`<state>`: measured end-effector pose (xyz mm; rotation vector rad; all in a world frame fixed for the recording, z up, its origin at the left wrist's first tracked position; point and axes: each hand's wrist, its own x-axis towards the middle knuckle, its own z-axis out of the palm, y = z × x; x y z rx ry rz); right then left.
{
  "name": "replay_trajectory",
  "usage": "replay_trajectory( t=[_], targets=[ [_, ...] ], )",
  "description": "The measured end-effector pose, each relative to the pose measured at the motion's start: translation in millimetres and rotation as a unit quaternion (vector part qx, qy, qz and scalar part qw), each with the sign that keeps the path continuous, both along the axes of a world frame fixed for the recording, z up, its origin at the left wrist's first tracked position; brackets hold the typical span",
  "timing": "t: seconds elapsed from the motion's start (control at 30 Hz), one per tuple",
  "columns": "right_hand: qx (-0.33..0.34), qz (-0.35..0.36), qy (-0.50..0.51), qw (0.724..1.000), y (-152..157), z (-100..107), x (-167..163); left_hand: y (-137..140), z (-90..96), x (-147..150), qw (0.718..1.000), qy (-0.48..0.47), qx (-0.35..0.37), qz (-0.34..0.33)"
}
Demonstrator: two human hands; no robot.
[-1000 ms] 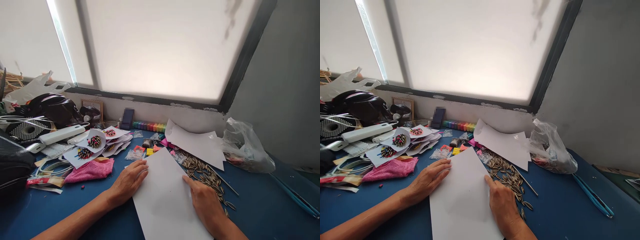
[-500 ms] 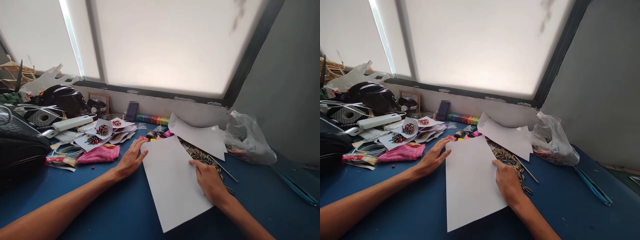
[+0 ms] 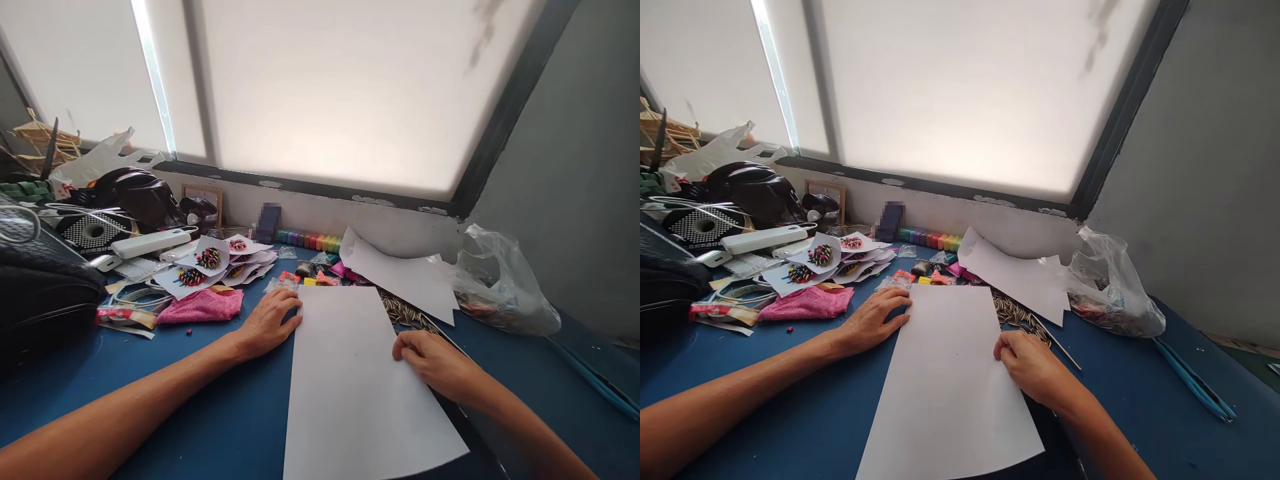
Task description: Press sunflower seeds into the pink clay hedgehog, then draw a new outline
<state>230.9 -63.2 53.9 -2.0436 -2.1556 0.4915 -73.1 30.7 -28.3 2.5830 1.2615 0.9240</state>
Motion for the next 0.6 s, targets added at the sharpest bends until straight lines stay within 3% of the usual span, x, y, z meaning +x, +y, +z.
replay_trajectory(
  t=[0.17, 0.43, 0.5, 0.6],
  targets=[
    [-0.057, 0.024, 0.033, 0.998, -4.1, 4.9, 8.8, 4.3, 0.4, 1.3, 0.999, 0.011, -0.017, -0.037],
    [0.014, 0.164, 0.002, 0.986, 7.3, -6.6, 16.6, 16.2, 5.1, -5.5, 0.999, -0.026, -0.021, -0.023],
    [0.022, 0.165, 0.016, 0.986, 10.0, -8.7, 15.6, 16.9, 7.6, -7.6, 0.999, -0.029, -0.021, -0.019],
    [0.064, 0.108, 0.076, 0.989, 8.0, -4.1, 10.6, 15.2, 11.0, -8.7, 0.999, -0.033, -0.024, -0.016]
  ],
)
